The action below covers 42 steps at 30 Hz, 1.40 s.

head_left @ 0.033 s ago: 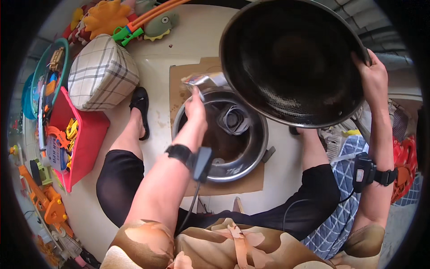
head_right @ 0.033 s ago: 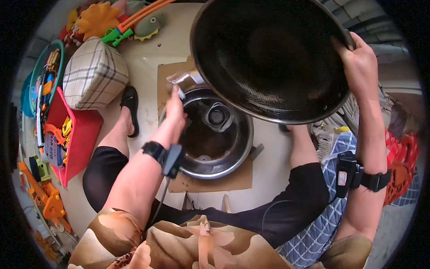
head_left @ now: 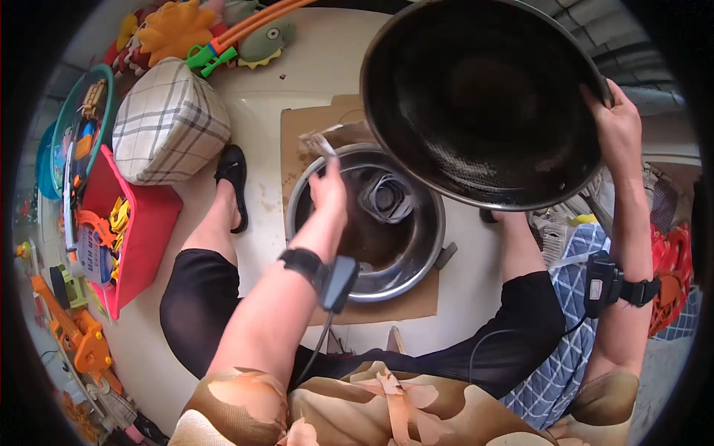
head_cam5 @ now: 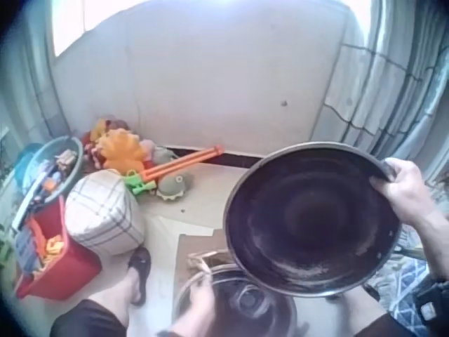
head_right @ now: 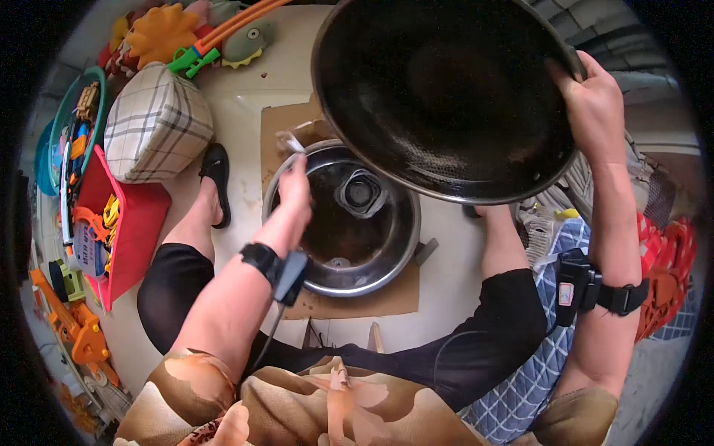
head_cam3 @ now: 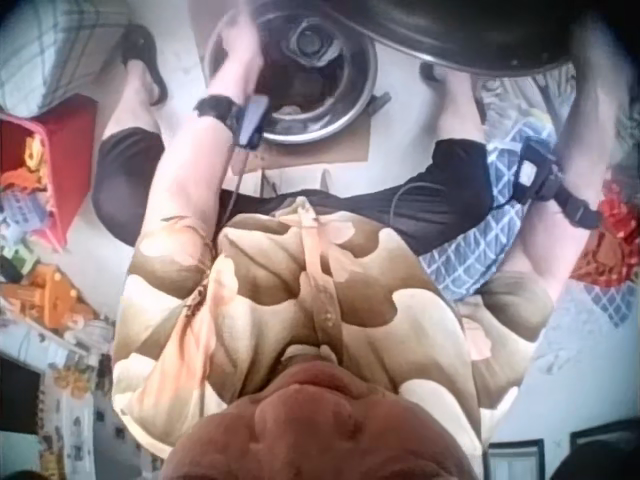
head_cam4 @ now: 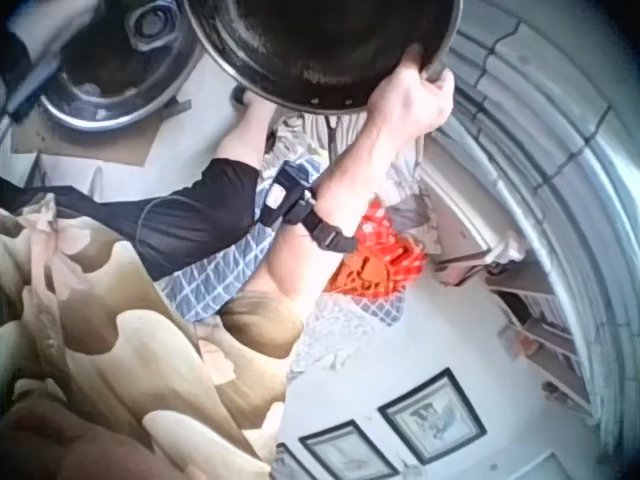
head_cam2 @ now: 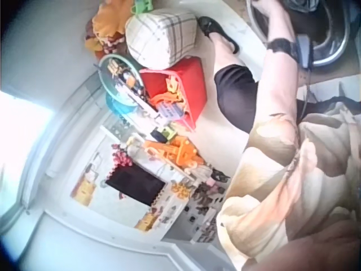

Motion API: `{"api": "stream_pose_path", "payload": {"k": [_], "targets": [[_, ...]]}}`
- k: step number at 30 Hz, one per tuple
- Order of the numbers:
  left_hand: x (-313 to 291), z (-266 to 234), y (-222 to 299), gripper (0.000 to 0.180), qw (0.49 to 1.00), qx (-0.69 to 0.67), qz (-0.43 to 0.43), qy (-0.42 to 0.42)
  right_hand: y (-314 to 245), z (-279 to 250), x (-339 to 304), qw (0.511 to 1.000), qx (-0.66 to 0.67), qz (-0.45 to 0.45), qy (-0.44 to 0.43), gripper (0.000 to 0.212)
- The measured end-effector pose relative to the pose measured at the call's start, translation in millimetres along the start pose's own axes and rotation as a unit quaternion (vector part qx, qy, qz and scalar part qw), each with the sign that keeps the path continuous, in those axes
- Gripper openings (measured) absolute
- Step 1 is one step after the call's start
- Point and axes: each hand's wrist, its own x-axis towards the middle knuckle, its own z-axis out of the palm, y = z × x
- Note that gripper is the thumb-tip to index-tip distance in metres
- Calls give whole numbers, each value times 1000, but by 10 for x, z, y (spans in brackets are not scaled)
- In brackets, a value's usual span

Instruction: Cleaning the interior and exterior of a large metal pot or wok using a scrubber and water.

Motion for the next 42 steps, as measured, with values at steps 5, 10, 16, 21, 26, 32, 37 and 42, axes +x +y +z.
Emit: {"api": "stream_pose_path", "payload": {"k": [5,10,16,21,26,32,37,42], "targets": [[-340,164,-585,92,952,241,150,-113,26,133,-23,999,24,-30,-3,24],[-103,173,-844,54,959,247,3,-142,-97,186,-107,998,59,-25,-16,27],[-407,-292,-524,35,963,235,39,-124,37,336,-455,995,-73,-50,36,24],[-511,-828,-205,38,967,212,30,-139,-114,615,-825,991,-121,-39,51,17],[-591,-1282,55,37,968,182,50,-165,-265,973,-1178,994,-74,-65,48,13],[-997,-1646,481,32,945,223,135,-200,-247,1696,-1352,969,-158,-189,27,19],[-1045,-1804,545,29,929,220,218,-203,-305,1946,-1467,961,-189,-201,-3,15],[-925,-1904,478,26,935,189,238,-185,-354,2029,-1529,964,-178,-197,-22,14]]}}
